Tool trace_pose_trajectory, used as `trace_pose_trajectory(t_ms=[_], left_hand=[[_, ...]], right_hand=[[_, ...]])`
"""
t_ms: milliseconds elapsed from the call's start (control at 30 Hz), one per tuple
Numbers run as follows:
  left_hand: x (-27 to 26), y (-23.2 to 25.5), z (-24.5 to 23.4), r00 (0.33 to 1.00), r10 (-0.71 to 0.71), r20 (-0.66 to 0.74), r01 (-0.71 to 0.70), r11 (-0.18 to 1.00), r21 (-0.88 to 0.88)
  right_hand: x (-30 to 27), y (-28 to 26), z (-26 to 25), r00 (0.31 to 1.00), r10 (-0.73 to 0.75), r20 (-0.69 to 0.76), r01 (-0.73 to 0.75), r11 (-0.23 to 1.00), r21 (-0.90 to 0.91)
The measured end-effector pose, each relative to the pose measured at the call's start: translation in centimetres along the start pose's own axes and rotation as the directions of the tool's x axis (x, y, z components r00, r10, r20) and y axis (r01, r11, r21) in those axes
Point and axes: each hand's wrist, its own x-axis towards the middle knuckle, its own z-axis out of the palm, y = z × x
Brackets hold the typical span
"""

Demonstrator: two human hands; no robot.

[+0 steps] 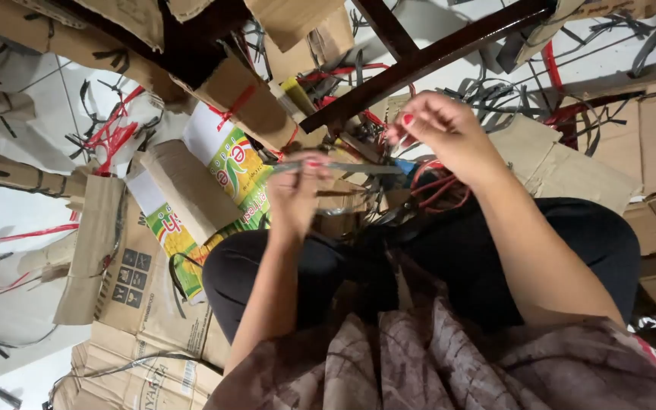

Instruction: Wrapping cardboard around the legs and frame of a wooden chair and securing it with plastic ties for protection.

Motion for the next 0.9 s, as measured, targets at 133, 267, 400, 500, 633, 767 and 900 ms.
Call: trace_pose_trajectory(t_ms=[133, 267, 400, 500, 633, 767, 900], left_hand=[[0.6, -0.2, -2.6, 0.996, -0.068, -0.057, 0.057, 0.982, -0.181], [0.5, 0.9, -2.1, 0.986, -0.162, 0.027, 0.157, 0.979, 0.129], [0.1, 0.1, -6.2, 0.899, -0.437, 0.002, 0.272, 0.563, 0.781], [1.0, -4.5, -11.6, 0.745, -0.657, -0.117, 0.4, 0.299, 0.866], [4.2, -7.4, -9.9, 0.771, -0.637, 0.031, 0.379, 0.497, 0.781], [5.4, -11.4, -8.2, 0.842, -0.479, 0.247, 0.421, 0.871, 0.253], [5.9, -12.3, -8.0, 0.858, -0.463, 0.223, 0.356, 0.849, 0.39]], right_hand=[[-0.2, 0.7, 1.7, 0.995, 0.09, 0.044, -0.087, 0.995, -0.054], [-1.1, -0.2, 6.3, 0.952, 0.053, 0.302, -0.085, 0.992, 0.092], [-1.2, 4.1, 7.3, 0.837, 0.543, -0.074, -0.538, 0.84, 0.076], [-0.1, 10.4, 6.8, 0.724, 0.642, -0.252, -0.573, 0.764, 0.297], [1.5, 12.6, 10.1, 0.69, 0.624, -0.366, -0.592, 0.778, 0.211], [2.6, 16.3, 17.0, 0.764, 0.553, -0.333, -0.489, 0.832, 0.261], [2.8, 16.2, 20.2, 0.847, 0.224, -0.482, -0.327, 0.935, -0.14]])
